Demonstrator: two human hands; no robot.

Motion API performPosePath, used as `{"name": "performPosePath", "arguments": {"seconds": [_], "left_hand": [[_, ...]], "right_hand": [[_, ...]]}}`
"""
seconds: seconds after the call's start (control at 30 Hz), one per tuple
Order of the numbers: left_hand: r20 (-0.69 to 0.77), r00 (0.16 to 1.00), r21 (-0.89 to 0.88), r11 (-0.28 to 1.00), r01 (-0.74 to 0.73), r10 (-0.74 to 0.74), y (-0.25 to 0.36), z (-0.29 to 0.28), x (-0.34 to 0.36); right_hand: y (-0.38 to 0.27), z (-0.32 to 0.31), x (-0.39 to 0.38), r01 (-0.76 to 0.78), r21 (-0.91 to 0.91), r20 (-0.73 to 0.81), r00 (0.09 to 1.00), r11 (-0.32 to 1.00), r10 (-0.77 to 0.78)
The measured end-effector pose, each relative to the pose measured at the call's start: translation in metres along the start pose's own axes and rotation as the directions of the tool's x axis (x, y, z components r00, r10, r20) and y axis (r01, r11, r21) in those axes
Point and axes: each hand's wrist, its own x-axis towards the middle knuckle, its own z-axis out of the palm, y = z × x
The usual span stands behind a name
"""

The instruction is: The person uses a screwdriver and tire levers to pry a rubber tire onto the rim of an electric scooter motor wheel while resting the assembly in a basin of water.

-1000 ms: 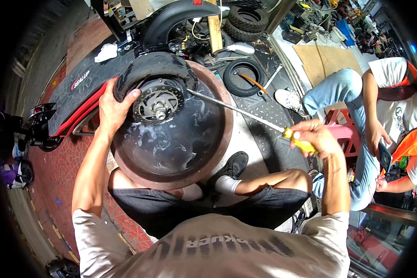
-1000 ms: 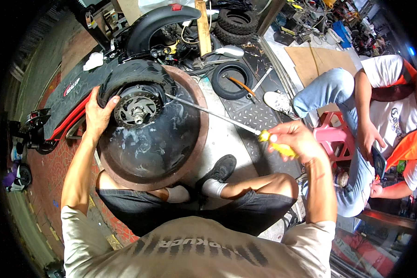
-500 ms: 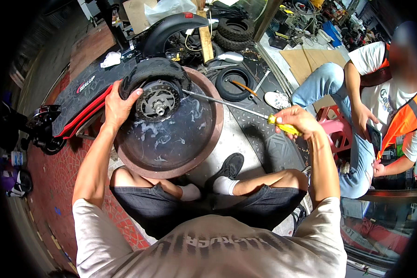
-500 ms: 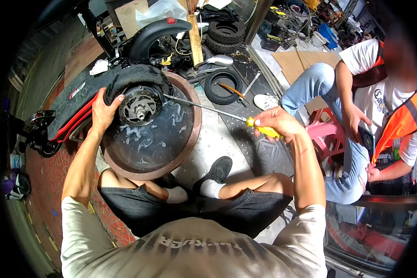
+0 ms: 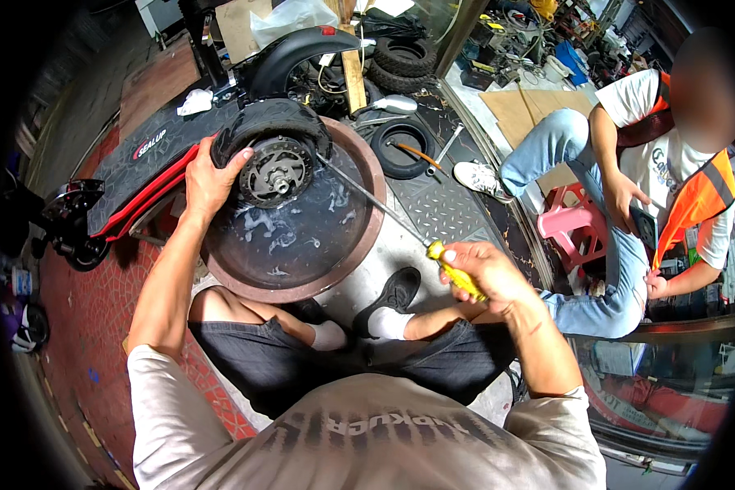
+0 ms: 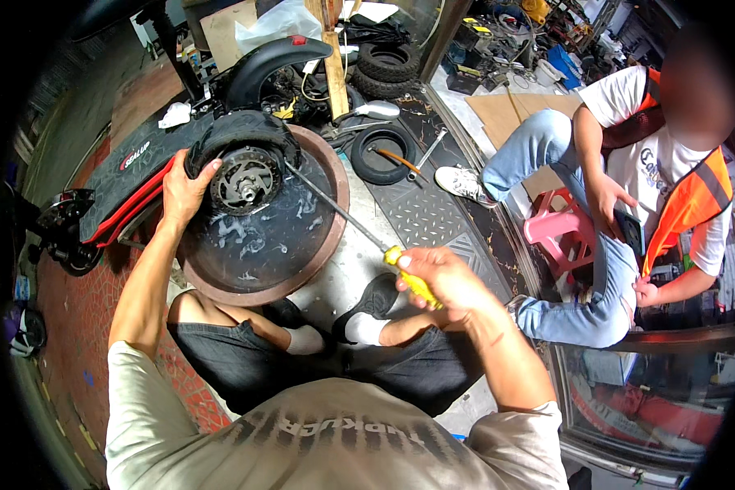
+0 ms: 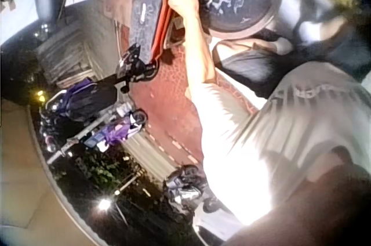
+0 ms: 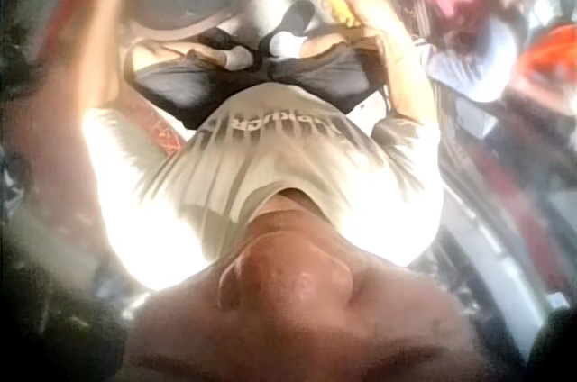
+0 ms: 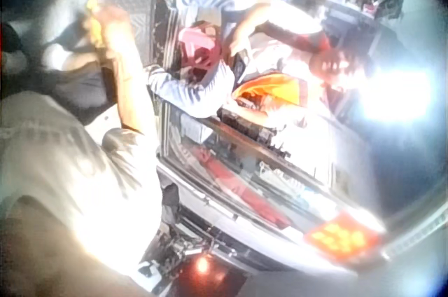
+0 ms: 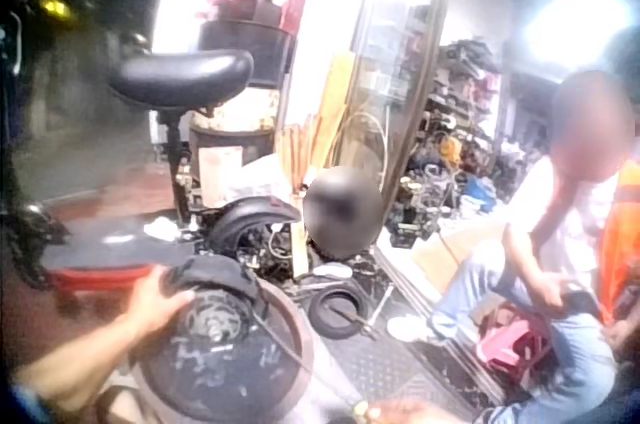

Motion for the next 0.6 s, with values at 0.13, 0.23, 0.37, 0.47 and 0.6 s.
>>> {"name": "performPosePath", "arguments": {"seconds": [0.13,0.23,0.37,0.47,0.6], "left_hand": [[-0.017,1.000,0.014,1.000,-0.012,0.012,0.001,0.000,-0.001],[-0.017,1.000,0.002,1.000,0.014,-0.014,0.004,-0.001,-0.003],[0.001,0.999,0.038,0.999,0.034,-0.034,0.010,-0.001,-0.005],[0.014,0.998,0.136,0.988,0.066,-0.069,0.015,-0.001,-0.003],[0.016,0.995,0.168,0.981,0.095,-0.099,0.020,-0.002,0.000]], "right_hand": [[0.032,0.053,-0.015,0.017,0.195,-0.018,1.000,0.981,-0.014],[0.066,0.102,-0.017,0.038,0.293,-0.018,0.999,0.955,-0.034],[0.093,0.166,-0.011,-0.040,0.467,-0.021,0.998,0.883,0.056],[0.098,0.197,-0.013,-0.065,0.568,0.080,0.997,0.821,0.024],[0.103,0.223,-0.008,-0.039,0.605,0.038,0.999,0.796,0.020]]}}
